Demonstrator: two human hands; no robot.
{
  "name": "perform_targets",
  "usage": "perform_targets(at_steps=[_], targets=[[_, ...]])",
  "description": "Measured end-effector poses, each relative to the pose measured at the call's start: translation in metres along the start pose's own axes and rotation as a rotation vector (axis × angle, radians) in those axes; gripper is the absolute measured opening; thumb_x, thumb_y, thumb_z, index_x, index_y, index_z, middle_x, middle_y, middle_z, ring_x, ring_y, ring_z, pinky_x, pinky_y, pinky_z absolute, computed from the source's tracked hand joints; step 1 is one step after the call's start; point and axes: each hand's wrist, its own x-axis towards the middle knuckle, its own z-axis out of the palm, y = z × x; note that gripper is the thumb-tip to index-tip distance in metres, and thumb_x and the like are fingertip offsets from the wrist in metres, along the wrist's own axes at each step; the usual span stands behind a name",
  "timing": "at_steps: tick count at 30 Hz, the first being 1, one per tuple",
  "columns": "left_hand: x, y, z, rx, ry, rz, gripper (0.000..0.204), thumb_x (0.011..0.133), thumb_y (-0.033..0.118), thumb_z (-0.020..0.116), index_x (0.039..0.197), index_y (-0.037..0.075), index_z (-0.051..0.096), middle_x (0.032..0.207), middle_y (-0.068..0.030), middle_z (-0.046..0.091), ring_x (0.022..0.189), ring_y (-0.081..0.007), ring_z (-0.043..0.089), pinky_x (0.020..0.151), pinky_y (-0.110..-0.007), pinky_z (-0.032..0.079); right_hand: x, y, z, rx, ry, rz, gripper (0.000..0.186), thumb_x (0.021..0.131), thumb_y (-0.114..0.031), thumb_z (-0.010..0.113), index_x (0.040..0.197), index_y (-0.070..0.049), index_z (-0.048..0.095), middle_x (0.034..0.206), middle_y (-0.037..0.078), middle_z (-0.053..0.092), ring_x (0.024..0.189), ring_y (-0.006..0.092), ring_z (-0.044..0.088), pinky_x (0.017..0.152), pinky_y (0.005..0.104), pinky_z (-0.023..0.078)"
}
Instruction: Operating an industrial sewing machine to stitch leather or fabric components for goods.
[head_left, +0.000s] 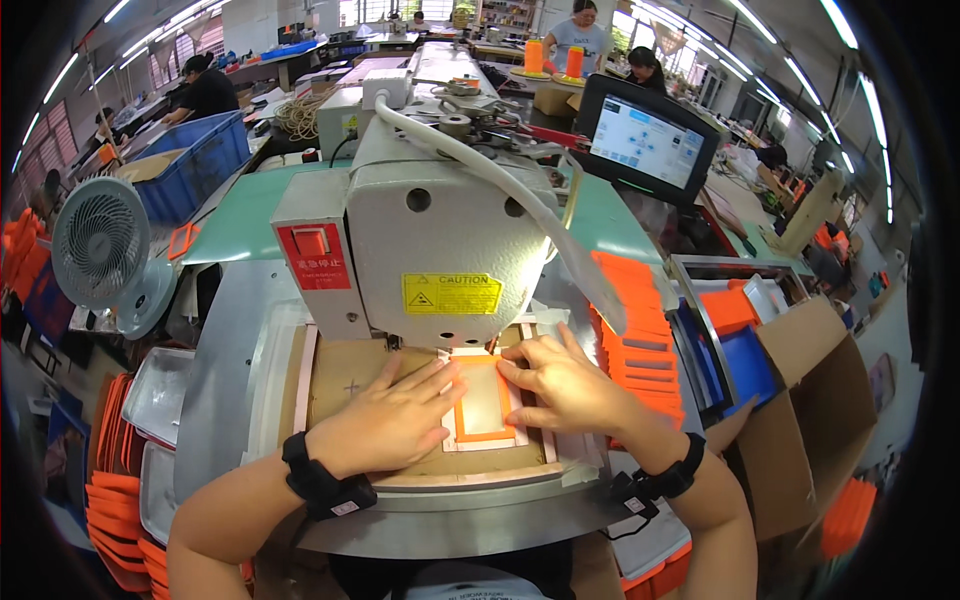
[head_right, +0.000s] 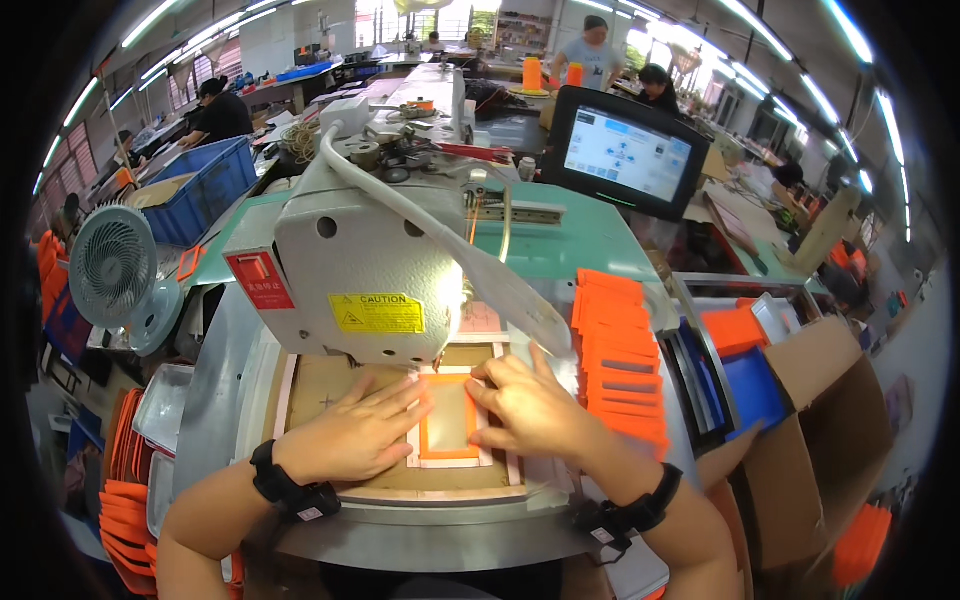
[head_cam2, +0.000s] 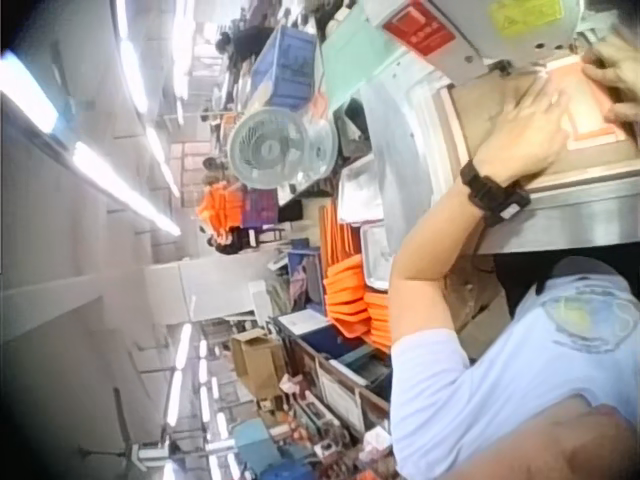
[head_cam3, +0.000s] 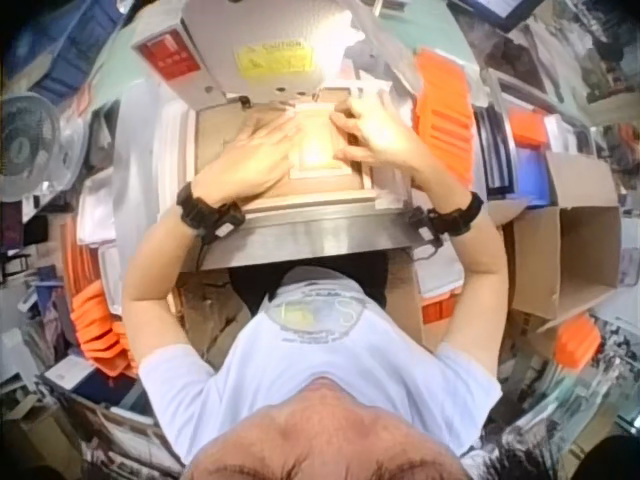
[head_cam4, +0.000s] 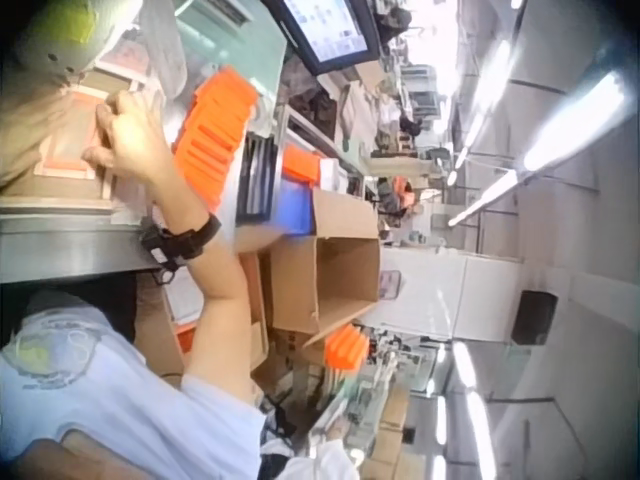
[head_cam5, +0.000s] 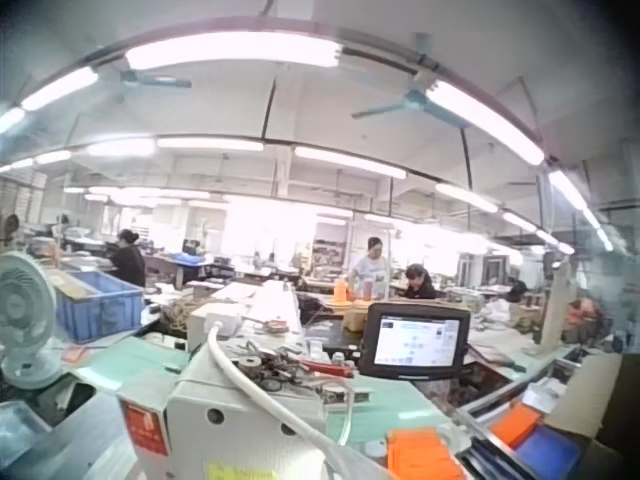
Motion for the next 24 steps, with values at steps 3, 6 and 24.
perform_targets(at_steps=[3, 6, 24], targets=[[0.001, 0.002, -0.004, 0.05, -0.043, 0.085, 0.059, 0.089, 0.022, 0.063, 0.146, 0.017, 0.049, 0.147, -0.0243, 0.044, 0.142, -0.037, 0.038, 0.112, -0.06, 0.032, -0.002, -0.013, 0.0, -0.162, -0.037, 0.034, 0.071, 0.077, -0.038, 0.079, 0.132, 0.001, 0.059, 0.133, 0.013, 0.054, 0.129, 0.0286, 0.048, 0.114, 0.0689, 0.021], [0.004, 0.018, -0.009, 0.017, -0.1, 0.107, 0.055, 0.09, 0.018, 0.06, 0.144, 0.021, 0.052, 0.146, -0.0283, 0.042, 0.14, -0.0424, 0.038, 0.111, -0.062, 0.032, 0.003, -0.024, 0.0, -0.236, -0.138, 0.101, 0.075, 0.075, -0.042, 0.078, 0.133, 0.002, 0.058, 0.135, 0.015, 0.052, 0.132, 0.0306, 0.045, 0.112, 0.072, 0.022], [0.012, 0.045, -0.003, 0.037, 0.07, 0.064, 0.03, 0.083, 0.01, 0.07, 0.114, 0.01, 0.07, 0.119, -0.0233, 0.058, 0.107, -0.0403, 0.059, 0.092, -0.044, 0.05, -0.273, -0.019, -0.026, 0.738, 1.099, 0.749, 0.016, 0.095, -0.001, 0.057, 0.105, 0.003, 0.068, 0.094, 0.002, 0.065, 0.087, 0.011, 0.061, 0.082, 0.0255, 0.049]])
